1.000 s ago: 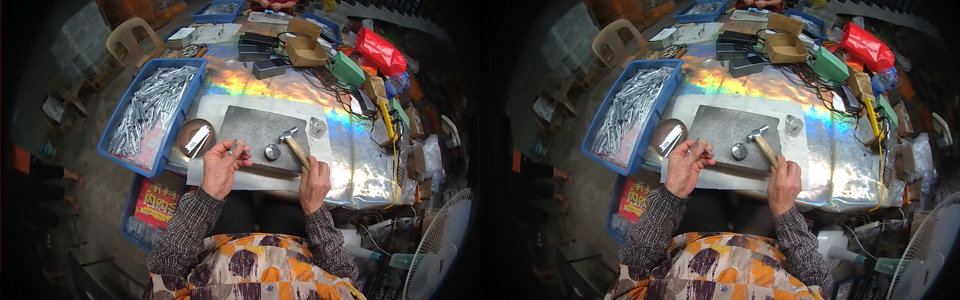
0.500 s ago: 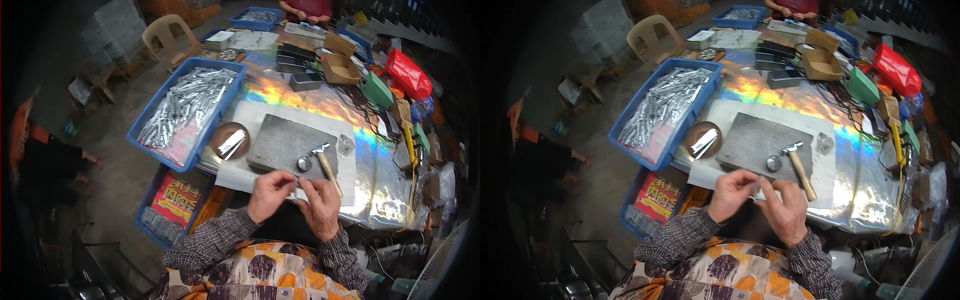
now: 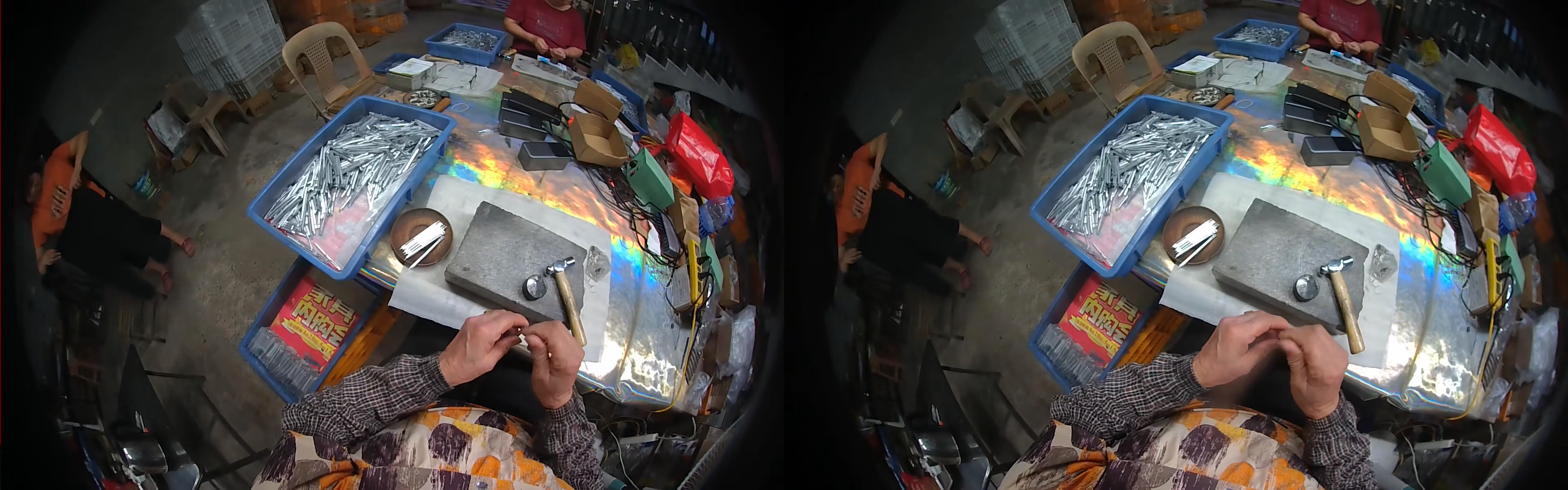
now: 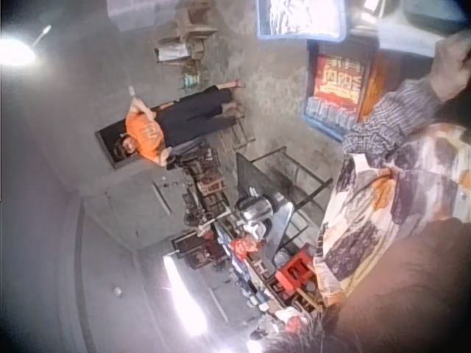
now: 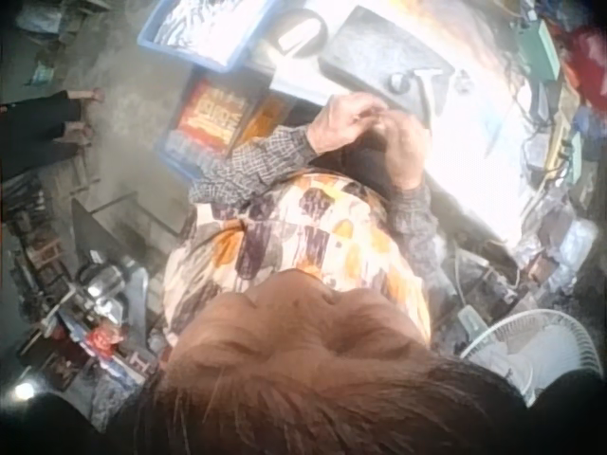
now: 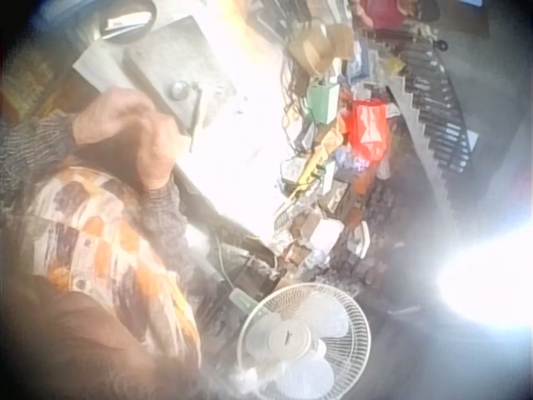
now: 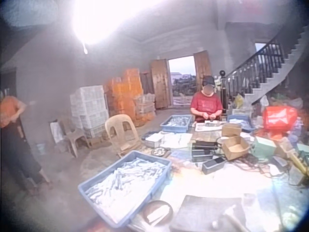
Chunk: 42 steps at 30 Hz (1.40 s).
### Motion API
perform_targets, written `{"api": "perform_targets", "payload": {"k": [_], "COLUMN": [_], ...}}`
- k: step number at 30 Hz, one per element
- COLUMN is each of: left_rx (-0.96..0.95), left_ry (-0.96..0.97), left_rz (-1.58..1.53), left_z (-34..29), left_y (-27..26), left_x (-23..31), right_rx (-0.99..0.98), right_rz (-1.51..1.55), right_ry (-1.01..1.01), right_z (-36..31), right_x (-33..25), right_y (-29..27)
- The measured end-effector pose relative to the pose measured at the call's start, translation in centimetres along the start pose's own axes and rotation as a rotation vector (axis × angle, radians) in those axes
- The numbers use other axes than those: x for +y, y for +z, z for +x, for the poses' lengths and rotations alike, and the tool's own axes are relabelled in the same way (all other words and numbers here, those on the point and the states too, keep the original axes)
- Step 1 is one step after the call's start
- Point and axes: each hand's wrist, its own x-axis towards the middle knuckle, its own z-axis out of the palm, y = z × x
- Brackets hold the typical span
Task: The person assembles metal components by picking metal pieces from a container, inserting pins into them, hammering the parts on an anvil with a hammer, and placing the assembled pieces into a small dish.
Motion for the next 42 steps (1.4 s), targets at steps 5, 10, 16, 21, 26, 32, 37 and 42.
{"api": "perform_targets", "payload": {"k": [5,10,16,21,26,32,37,42], "left_rx": [0.001,-0.018,0.223,0.313,0.281,0.285,0.303,0.345], "left_ry": [0.286,0.262,0.154,0.048,0.016,0.012,0.079,0.165], "left_rz": [0.234,0.312,0.649,0.962,1.104,1.168,1.142,1.141], "left_z": [-0.1,-0.6,0.9,2.1,2.6,3.1,2.6,2.9], "left_y": [-0.3,-1.7,-7.5,-11.5,-12.1,-12.0,-12.3,-14.2], "left_x": [-0.7,-0.7,-3.3,-6.6,-9.0,-10.0,-8.4,-5.0], "right_rx": [-0.072,-0.071,-0.001,-0.07,-0.12,-0.129,-0.16,-0.143], "right_rz": [0.308,0.489,0.569,0.434,0.364,0.32,0.312,0.292], "right_ry": [0.399,0.553,0.576,0.592,0.562,0.59,0.577,0.62], "right_z": [-0.8,-1.3,-2.1,-3.0,-3.4,-3.5,-3.5,-3.6], "right_x": [1.0,0.6,1.6,2.0,2.1,2.3,2.3,2.8], "right_y": [-0.3,0.5,0.4,0.4,0.5,0.5,0.7,0.4]}}
